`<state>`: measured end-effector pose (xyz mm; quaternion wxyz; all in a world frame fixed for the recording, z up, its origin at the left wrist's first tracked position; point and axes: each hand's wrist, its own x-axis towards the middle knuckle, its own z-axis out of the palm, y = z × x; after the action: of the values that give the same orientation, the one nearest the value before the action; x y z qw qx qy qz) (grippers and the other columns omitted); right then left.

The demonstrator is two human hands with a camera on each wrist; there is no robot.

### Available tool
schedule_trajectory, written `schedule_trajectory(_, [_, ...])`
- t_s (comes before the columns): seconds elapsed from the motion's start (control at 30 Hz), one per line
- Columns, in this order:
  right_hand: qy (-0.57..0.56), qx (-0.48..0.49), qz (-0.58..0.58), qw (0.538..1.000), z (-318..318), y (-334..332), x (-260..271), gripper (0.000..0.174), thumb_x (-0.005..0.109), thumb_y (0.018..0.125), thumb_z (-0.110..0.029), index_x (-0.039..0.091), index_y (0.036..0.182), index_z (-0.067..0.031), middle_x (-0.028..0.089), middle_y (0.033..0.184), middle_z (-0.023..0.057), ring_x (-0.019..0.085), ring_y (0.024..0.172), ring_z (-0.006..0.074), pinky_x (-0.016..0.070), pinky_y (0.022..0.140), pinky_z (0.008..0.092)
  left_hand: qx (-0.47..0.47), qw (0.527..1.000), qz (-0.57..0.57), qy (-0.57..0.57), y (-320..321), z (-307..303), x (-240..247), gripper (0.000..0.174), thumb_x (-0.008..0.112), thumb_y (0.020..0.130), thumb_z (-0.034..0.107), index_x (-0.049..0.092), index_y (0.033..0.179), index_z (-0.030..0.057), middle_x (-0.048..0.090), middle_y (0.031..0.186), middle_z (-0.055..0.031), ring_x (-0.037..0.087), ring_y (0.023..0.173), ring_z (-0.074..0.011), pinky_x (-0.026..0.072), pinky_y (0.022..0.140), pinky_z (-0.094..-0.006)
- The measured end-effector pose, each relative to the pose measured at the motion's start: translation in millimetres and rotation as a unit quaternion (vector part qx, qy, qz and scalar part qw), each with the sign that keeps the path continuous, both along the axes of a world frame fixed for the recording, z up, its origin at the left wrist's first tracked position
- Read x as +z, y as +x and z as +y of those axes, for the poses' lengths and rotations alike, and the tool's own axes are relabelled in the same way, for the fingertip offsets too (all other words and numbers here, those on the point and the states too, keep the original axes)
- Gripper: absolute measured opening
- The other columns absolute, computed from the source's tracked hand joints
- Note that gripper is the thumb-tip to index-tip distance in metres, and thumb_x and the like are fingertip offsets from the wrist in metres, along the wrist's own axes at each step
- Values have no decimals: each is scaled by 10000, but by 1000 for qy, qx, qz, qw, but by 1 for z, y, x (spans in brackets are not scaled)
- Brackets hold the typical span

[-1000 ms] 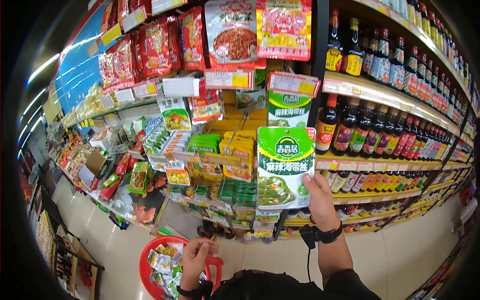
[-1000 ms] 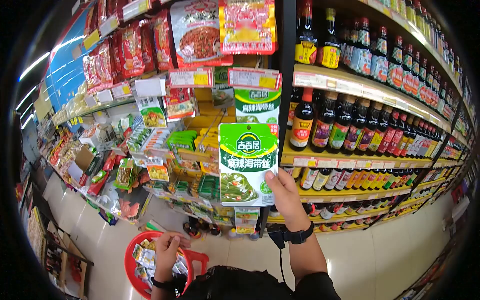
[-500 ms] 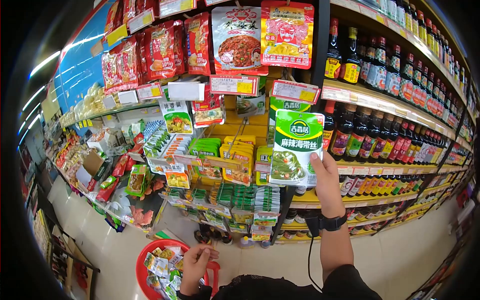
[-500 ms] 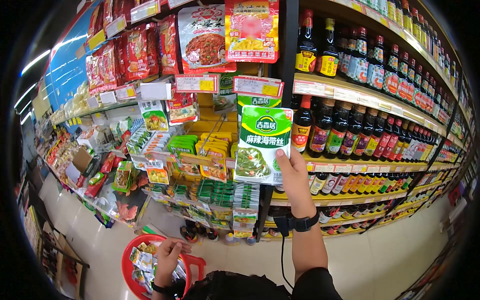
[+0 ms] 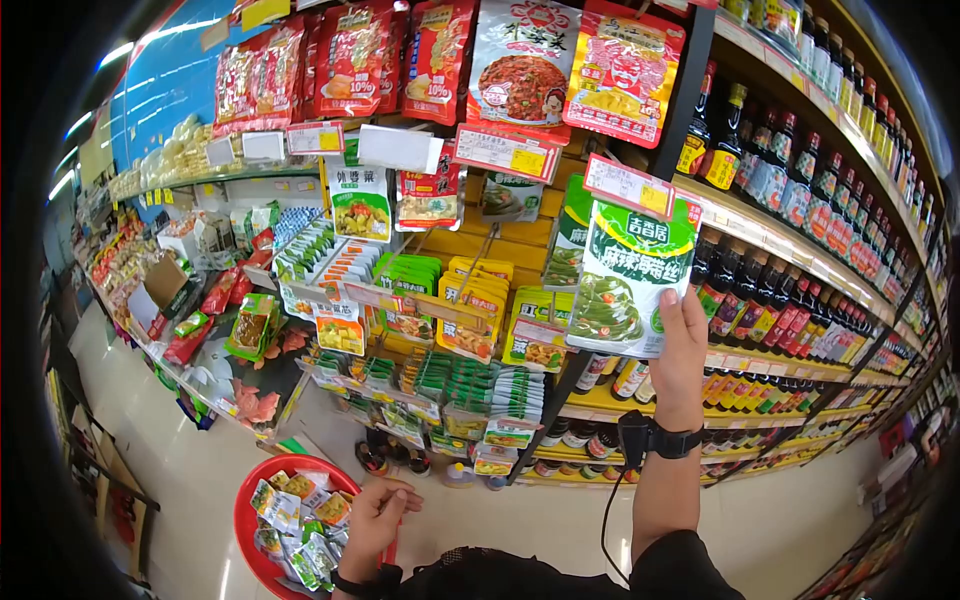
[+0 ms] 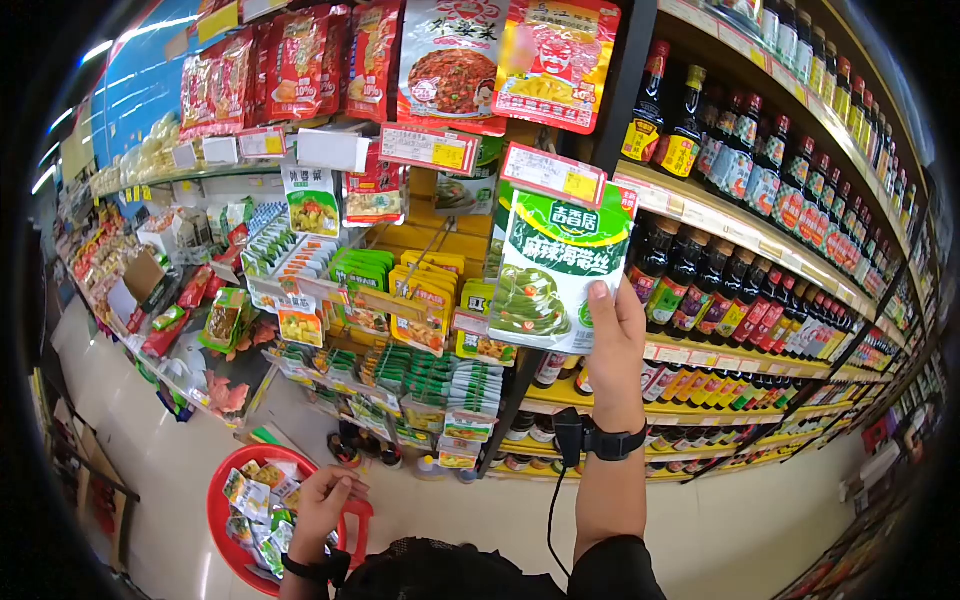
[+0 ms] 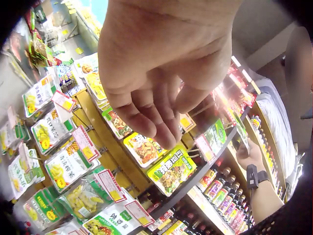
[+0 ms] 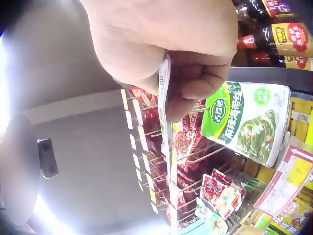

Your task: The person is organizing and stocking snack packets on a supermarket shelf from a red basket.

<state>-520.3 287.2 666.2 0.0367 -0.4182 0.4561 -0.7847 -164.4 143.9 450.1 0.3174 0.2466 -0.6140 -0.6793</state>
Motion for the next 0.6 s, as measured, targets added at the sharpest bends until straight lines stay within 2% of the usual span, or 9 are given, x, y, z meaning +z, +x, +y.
schedule_trajectory(0.17, [-12, -11, -24, 1000, 1, 4, 3, 343, 537, 1008, -183, 541, 1291, 11, 643, 1182, 62, 613, 1038, 132, 493, 886, 284, -7, 1000, 3, 2, 1, 0, -5, 127, 491, 985, 34, 585, 1026, -41, 688, 894, -137, 682, 804, -200, 563, 750, -326])
schedule_trajectory(0.2, [-9, -6, -15, 1000, 1, 7, 6, 345, 536, 1005, -168, 538, 1297, 16, 641, 1193, 71, 619, 1040, 138, 497, 890, 290, -9, 1000, 16, 18, 1, -1, -10, 143, 531, 983, 58, 600, 1040, -55, 699, 904, -139, 684, 811, -187, 559, 764, -308])
schedule_trajectory(0.33, [1, 11, -29, 1000, 3, 3, 4, 320, 528, 1000, -142, 554, 1271, 26, 647, 1176, 74, 632, 1019, 145, 508, 868, 297, -6, 1000, 16, 16, 0, 3, -12, 143, 527, 982, 52, 604, 1035, -56, 699, 903, -134, 684, 816, -184, 559, 767, -308])
schedule_trajectory(0.43, [15, 12, -23, 1000, 2, 7, 4, 314, 532, 997, -143, 560, 1256, 33, 653, 1163, 78, 636, 1011, 144, 511, 857, 294, 0, 1000, -23, 15, 0, 5, -8, 124, 489, 978, 16, 601, 986, -38, 687, 870, -121, 682, 794, -193, 556, 752, -320])
schedule_trajectory(0.6, [51, 2, -20, 998, -10, 1, 1, 314, 531, 1000, -170, 562, 1246, 24, 658, 1137, 79, 650, 989, 151, 529, 820, 302, -6, 1000, 5, 19, 4, 4, -25, 129, 496, 976, 17, 604, 1014, -41, 682, 860, -121, 681, 793, -192, 553, 744, -311])
